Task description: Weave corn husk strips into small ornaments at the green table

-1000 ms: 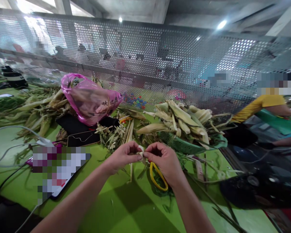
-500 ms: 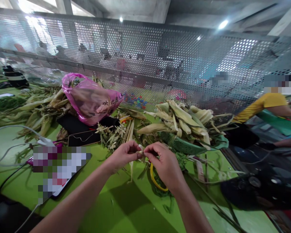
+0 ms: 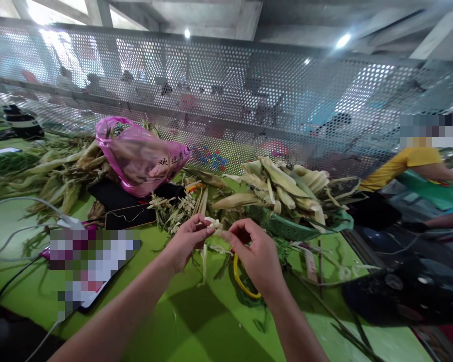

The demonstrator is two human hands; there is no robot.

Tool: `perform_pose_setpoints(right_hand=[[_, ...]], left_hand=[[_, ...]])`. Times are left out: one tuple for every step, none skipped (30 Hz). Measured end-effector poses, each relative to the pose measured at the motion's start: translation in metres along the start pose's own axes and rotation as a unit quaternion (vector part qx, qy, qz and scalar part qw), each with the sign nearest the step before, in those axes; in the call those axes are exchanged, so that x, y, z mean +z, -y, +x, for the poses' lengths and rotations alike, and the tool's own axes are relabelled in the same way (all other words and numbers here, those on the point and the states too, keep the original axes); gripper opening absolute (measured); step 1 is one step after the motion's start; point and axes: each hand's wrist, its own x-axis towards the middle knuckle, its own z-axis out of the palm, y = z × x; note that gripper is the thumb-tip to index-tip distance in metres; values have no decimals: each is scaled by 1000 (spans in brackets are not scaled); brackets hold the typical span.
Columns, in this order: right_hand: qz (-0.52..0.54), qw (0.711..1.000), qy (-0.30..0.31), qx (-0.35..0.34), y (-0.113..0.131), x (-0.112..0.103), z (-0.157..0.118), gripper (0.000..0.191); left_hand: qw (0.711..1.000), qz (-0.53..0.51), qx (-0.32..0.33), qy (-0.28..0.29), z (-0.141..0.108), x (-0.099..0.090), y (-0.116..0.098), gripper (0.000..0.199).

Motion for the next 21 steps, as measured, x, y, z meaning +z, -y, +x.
perform_pose_setpoints(right_hand=[[-4, 1000, 18, 6, 0, 0, 0, 19], [-2, 999, 35, 11, -1, 1, 1, 20], [6, 999, 46, 17, -2, 3, 1, 22], [19, 998, 52, 21, -2, 4, 2, 23], [34, 998, 55, 25, -4, 5, 2, 23], [51, 997, 57, 30, -5, 6, 2, 24], [71, 995, 61, 37, -6, 6, 2, 24], [93, 992, 65, 47, -7, 6, 2, 24], [119, 989, 70, 60, -8, 6, 2, 24], [146, 984, 74, 72, -8, 5, 2, 25], [172, 978, 78, 85, -9, 5, 2, 25], [196, 973, 81, 96, -9, 4, 2, 25], [215, 968, 81, 102, -8, 4, 2, 25], [230, 964, 80, 105, -8, 3, 2, 25], [240, 962, 77, 104, -7, 3, 2, 24], [246, 961, 74, 100, -6, 3, 2, 24], [244, 963, 70, 95, -6, 2, 2, 24], [234, 966, 66, 89, -5, 2, 2, 24], [215, 971, 61, 83, -6, 2, 2, 24], [187, 978, 54, 75, -6, 2, 2, 23], [154, 985, 43, 64, -6, 2, 1, 21]], left_hand=[[1000, -8, 0, -3, 1, -1, 1, 37], [1000, -15, 0, -4, 1, -2, 2, 36], [1000, -21, 0, -2, 2, -2, 3, 36], [1000, -25, 1, -2, 2, -3, 4, 36], [1000, -28, 2, -2, 3, -3, 5, 35], [1000, -30, 4, -4, 3, -3, 5, 35], [999, -32, 6, -8, 4, -2, 6, 35], [999, -33, 9, -12, 4, -2, 6, 35], [999, -34, 11, -16, 4, -2, 6, 35], [999, -35, 15, -19, 4, -1, 6, 36], [999, -35, 18, -22, 5, -1, 6, 37], [999, -34, 20, -25, 5, 0, 6, 37], [999, -32, 21, -27, 5, 0, 6, 38], [999, -29, 22, -29, 5, 0, 6, 38], [999, -24, 21, -30, 5, 0, 6, 38], [999, -18, 20, -31, 5, 0, 6, 39], [999, -12, 19, -30, 5, 0, 5, 39], [999, -5, 17, -26, 5, 0, 5, 40], [1000, 3, 18, -21, 5, -1, 5, 40], [1000, 14, 19, -14, 5, -1, 4, 40], [999, 26, 24, -7, 4, -1, 3, 40]])
